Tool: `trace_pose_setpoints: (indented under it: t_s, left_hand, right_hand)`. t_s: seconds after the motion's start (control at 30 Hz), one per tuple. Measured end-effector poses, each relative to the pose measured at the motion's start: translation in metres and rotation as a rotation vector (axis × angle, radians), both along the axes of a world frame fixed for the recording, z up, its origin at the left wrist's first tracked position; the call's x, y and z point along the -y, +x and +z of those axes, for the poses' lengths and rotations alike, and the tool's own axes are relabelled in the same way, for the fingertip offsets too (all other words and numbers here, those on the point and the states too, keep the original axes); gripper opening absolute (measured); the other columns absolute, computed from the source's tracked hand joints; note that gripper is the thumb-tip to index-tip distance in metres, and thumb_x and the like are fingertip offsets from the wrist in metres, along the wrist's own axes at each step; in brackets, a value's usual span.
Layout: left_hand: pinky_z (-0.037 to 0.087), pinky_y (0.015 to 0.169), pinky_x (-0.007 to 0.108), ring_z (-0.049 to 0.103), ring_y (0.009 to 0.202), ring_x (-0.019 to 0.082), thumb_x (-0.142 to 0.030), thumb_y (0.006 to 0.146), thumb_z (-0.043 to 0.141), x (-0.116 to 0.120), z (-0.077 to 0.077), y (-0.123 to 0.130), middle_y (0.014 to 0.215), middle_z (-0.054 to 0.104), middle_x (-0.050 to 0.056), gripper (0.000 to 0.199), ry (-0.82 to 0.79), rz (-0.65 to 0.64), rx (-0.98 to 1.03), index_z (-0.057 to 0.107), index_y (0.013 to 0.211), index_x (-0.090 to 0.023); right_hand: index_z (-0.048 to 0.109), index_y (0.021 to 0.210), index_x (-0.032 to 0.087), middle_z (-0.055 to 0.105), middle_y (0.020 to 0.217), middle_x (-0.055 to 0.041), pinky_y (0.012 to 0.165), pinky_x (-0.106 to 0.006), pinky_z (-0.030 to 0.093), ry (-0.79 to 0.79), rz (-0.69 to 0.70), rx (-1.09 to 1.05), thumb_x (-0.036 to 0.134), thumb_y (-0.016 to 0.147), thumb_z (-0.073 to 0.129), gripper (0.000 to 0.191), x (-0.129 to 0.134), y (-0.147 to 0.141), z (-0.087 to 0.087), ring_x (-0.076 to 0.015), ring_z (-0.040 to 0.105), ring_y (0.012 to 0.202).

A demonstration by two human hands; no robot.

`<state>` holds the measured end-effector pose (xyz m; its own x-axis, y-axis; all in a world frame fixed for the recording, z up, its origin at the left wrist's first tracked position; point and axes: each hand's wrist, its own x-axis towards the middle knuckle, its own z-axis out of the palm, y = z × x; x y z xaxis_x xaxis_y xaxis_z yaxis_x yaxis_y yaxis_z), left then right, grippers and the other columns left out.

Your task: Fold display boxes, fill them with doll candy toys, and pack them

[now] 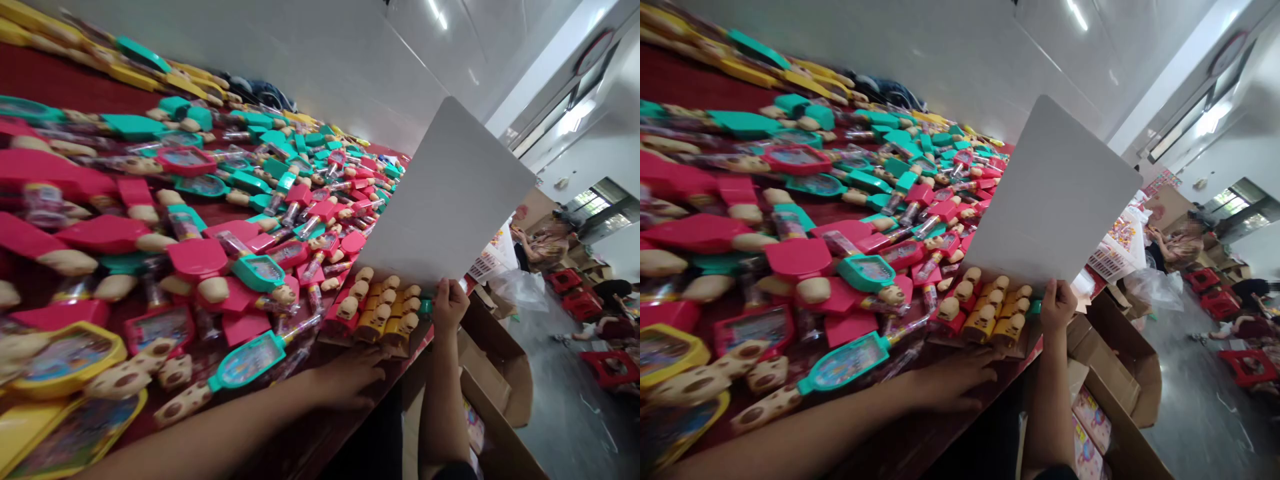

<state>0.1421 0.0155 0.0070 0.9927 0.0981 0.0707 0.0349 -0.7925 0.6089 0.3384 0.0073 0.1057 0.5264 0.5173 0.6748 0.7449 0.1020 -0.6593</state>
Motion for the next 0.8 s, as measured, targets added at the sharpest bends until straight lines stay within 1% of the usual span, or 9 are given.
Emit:
trace_pose_setpoints:
  t_s: [0.13, 0.27, 0.33, 0.43, 0.57, 0.7, 0.8]
  left_hand:
    - [0.035, 0.11, 0.048, 0.036, 0.135, 0.035, -0.033, 0.075, 0.075, 0.0, 0.0, -0.001, 0.149, 0.036, 0.011, 0.038, -0.015, 0.013, 0.001, 0.066, 0.109, -0.019]
    - [0.035, 0.11, 0.049, 0.035, 0.135, 0.035, -0.034, 0.076, 0.074, 0.001, 0.0, 0.0, 0.149, 0.036, 0.012, 0.037, 0.007, -0.003, 0.007, 0.066, 0.108, -0.018]
    - [0.035, 0.111, 0.048, 0.035, 0.135, 0.035, -0.033, 0.075, 0.074, 0.001, 0.0, 0.001, 0.149, 0.036, 0.011, 0.036, 0.016, -0.001, 0.011, 0.066, 0.107, -0.018]
    - [0.035, 0.111, 0.045, 0.036, 0.135, 0.034, -0.031, 0.074, 0.076, 0.001, 0.001, 0.0, 0.15, 0.034, 0.01, 0.035, 0.029, 0.002, 0.012, 0.066, 0.105, -0.019]
    - [0.035, 0.11, 0.048, 0.034, 0.136, 0.034, -0.034, 0.077, 0.073, 0.001, 0.001, -0.001, 0.148, 0.037, 0.012, 0.037, 0.036, -0.002, -0.023, 0.064, 0.11, -0.019]
    - [0.035, 0.11, 0.049, 0.034, 0.136, 0.034, -0.033, 0.077, 0.073, 0.002, 0.004, -0.001, 0.149, 0.036, 0.012, 0.037, 0.034, 0.011, -0.057, 0.063, 0.111, -0.02]
    - [0.035, 0.11, 0.048, 0.035, 0.136, 0.033, -0.033, 0.078, 0.072, 0.003, 0.009, -0.002, 0.149, 0.037, 0.012, 0.036, 0.026, 0.011, -0.084, 0.063, 0.111, -0.021]
  right_hand:
    - [0.054, 0.068, 0.018, 0.049, 0.043, 0.005, 0.047, -0.024, 0.038, 0.053, -0.103, -0.036, 0.055, 0.089, 0.043, 0.044, 0.012, -0.009, -0.008, -0.0114, 0.047, 0.041]
    - [0.052, 0.063, 0.019, 0.06, 0.052, 0.0, 0.053, -0.025, 0.043, 0.127, -0.213, 0.022, 0.049, 0.09, 0.047, 0.04, 0.026, -0.025, -0.023, -0.0132, 0.054, 0.048]
    - [0.052, 0.061, 0.019, 0.062, 0.053, -0.0011, 0.053, -0.025, 0.043, 0.152, -0.237, 0.053, 0.045, 0.091, 0.047, 0.04, 0.032, -0.03, -0.031, -0.0135, 0.055, 0.049]
    - [0.05, 0.059, 0.02, 0.06, 0.05, -0.0004, 0.049, -0.025, 0.041, 0.132, -0.225, 0.071, 0.044, 0.092, 0.044, 0.041, 0.034, -0.03, -0.035, -0.0131, 0.053, 0.045]
    - [0.044, 0.057, 0.022, 0.058, 0.048, 0.0002, 0.047, -0.024, 0.039, 0.036, -0.195, 0.046, 0.048, 0.092, 0.041, 0.043, 0.022, -0.02, -0.025, -0.0128, 0.051, 0.043]
    - [0.04, 0.057, 0.022, 0.055, 0.046, 0.0011, 0.047, -0.024, 0.038, -0.06, -0.082, 0.051, 0.047, 0.091, 0.043, 0.042, 0.011, -0.009, -0.013, -0.0127, 0.051, 0.044]
    - [0.04, 0.058, 0.022, 0.056, 0.048, 0.0016, 0.045, -0.023, 0.037, -0.114, 0.014, 0.144, 0.04, 0.09, 0.046, 0.038, 0.015, -0.002, -0.011, -0.012, 0.052, 0.043]
